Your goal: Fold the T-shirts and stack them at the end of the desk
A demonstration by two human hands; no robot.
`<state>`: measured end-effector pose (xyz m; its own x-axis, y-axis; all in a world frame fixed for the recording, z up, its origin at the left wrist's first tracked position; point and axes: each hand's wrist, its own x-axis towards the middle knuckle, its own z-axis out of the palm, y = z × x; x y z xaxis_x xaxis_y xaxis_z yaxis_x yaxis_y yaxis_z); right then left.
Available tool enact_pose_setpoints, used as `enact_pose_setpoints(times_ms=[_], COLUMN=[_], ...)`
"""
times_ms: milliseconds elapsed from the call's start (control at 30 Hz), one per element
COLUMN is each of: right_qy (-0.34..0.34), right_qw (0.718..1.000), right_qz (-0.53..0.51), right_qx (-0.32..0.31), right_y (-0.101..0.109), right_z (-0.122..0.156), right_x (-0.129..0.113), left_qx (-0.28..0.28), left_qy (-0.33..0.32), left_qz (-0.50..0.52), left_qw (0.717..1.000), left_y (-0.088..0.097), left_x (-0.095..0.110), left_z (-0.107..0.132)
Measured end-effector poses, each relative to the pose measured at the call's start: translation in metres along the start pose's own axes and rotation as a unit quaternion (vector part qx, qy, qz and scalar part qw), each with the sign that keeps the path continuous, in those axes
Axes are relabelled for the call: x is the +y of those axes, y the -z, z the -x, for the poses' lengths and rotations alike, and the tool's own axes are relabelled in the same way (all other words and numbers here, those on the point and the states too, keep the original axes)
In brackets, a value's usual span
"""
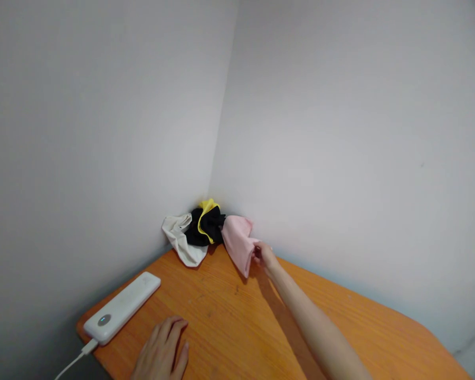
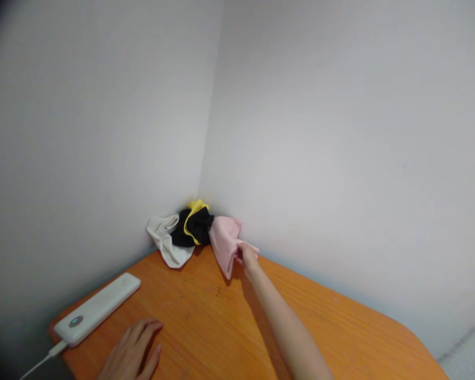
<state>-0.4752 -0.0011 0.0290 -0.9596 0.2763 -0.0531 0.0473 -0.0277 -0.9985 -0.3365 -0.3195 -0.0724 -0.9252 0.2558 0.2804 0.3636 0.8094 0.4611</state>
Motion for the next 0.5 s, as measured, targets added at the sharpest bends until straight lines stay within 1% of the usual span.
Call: enact_pose_setpoints(times_ms=[67, 167, 233, 300, 333, 400, 433, 467, 500], right_qy=[-0.009, -0.005, 0.008, 0.006, 0.003, 0.0, 0.0, 0.001, 0.002], right_qw=[1.0, 0.998, 0.984, 0.966, 0.96, 0.951, 0.946, 0.941, 0.935], right_qz=[0.003, 0.039, 0.16, 0.227, 0.234, 0.223, 0.219, 0.223, 0.239], right_qx=[0.023, 0.047, 0.077, 0.123, 0.153, 0.214, 0.238, 0.254, 0.263], right_y=[0.043, 0.12, 0.17, 0.21, 0.224, 0.243, 0.248, 0.252, 0.254], right_z=[0.044, 0.125, 0.178, 0.225, 0.246, 0.281, 0.296, 0.308, 0.319], right_x=[-0.002, 0.009, 0.023, 0.04, 0.049, 0.066, 0.072, 0.077, 0.081], left_qx=[0.004, 0.014, 0.025, 0.038, 0.046, 0.08, 0.108, 0.139, 0.164], left_qy=[-0.006, -0.02, -0.03, -0.045, -0.054, -0.074, -0.084, -0.106, -0.138], left_qz=[0.003, 0.007, 0.005, 0.003, 0.008, 0.033, 0.05, 0.071, 0.093], left_qw=[1.0, 1.0, 0.999, 0.998, 0.997, 0.994, 0.989, 0.982, 0.972], left_y=[-0.002, -0.006, -0.008, -0.006, -0.004, 0.001, 0.002, 0.001, -0.003], left_x=[-0.001, -0.004, -0.006, -0.007, -0.006, -0.001, 0.002, 0.006, 0.01], left_z=[0.002, 0.001, -0.003, -0.009, -0.011, -0.01, -0.003, 0.009, 0.026])
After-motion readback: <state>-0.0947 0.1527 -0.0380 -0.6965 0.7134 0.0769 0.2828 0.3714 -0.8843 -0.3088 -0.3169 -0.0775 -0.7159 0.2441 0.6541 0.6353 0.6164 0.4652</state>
